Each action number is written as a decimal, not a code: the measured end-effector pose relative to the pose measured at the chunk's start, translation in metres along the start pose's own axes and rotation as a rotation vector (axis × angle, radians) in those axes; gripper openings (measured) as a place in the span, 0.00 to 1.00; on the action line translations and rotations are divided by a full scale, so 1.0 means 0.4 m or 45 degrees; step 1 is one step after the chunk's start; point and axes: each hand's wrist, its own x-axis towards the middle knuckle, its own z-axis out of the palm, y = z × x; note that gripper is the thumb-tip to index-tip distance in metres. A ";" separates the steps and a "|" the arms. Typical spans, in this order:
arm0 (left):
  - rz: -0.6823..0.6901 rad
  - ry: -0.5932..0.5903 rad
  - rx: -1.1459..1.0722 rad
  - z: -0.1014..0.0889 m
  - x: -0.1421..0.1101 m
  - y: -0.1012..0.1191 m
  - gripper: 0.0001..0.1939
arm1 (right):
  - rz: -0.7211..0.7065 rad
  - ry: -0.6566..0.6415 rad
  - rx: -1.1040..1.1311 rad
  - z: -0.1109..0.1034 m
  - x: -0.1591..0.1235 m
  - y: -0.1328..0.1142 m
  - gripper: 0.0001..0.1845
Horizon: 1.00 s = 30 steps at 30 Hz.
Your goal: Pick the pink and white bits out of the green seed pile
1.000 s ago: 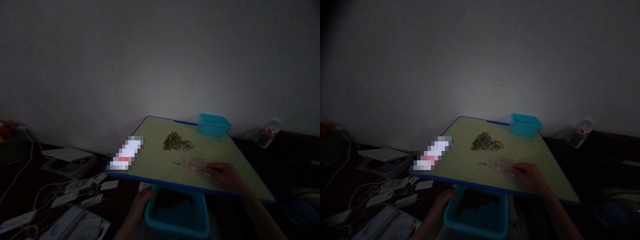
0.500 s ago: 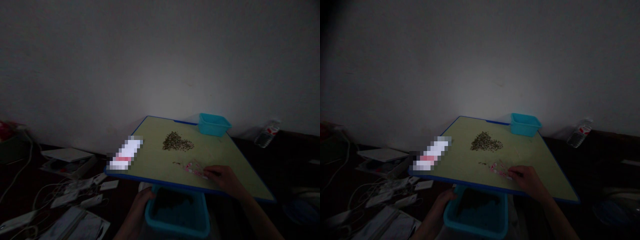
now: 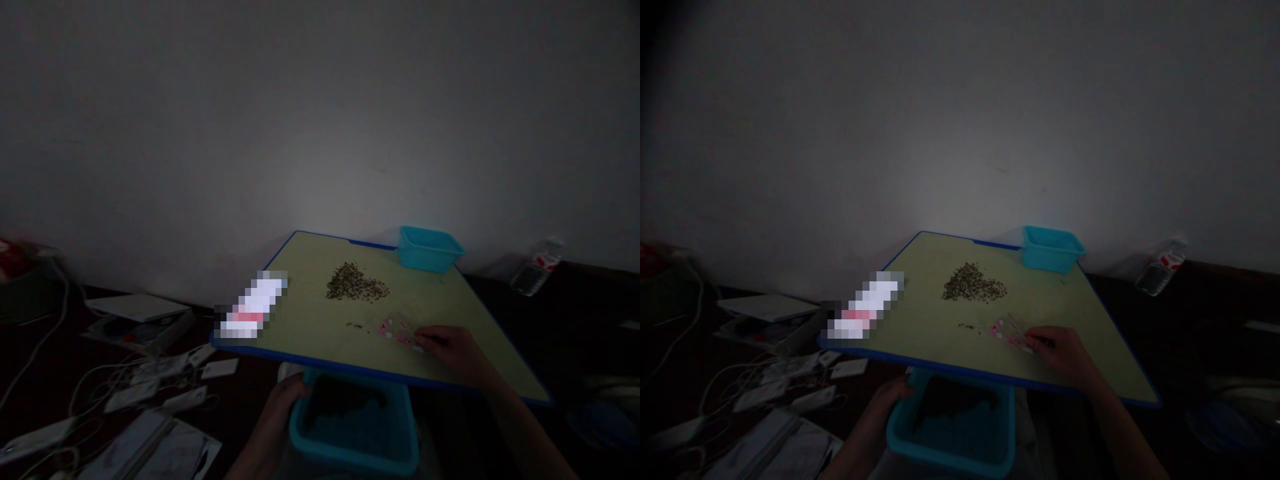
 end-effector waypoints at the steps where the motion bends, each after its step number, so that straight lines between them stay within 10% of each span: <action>1: 0.007 -0.002 -0.003 0.001 0.000 0.000 0.07 | -0.004 -0.004 0.000 0.001 -0.002 -0.001 0.15; 30: 0.001 0.005 -0.031 0.007 -0.009 0.007 0.03 | -0.124 -0.030 -0.024 -0.010 0.013 -0.060 0.13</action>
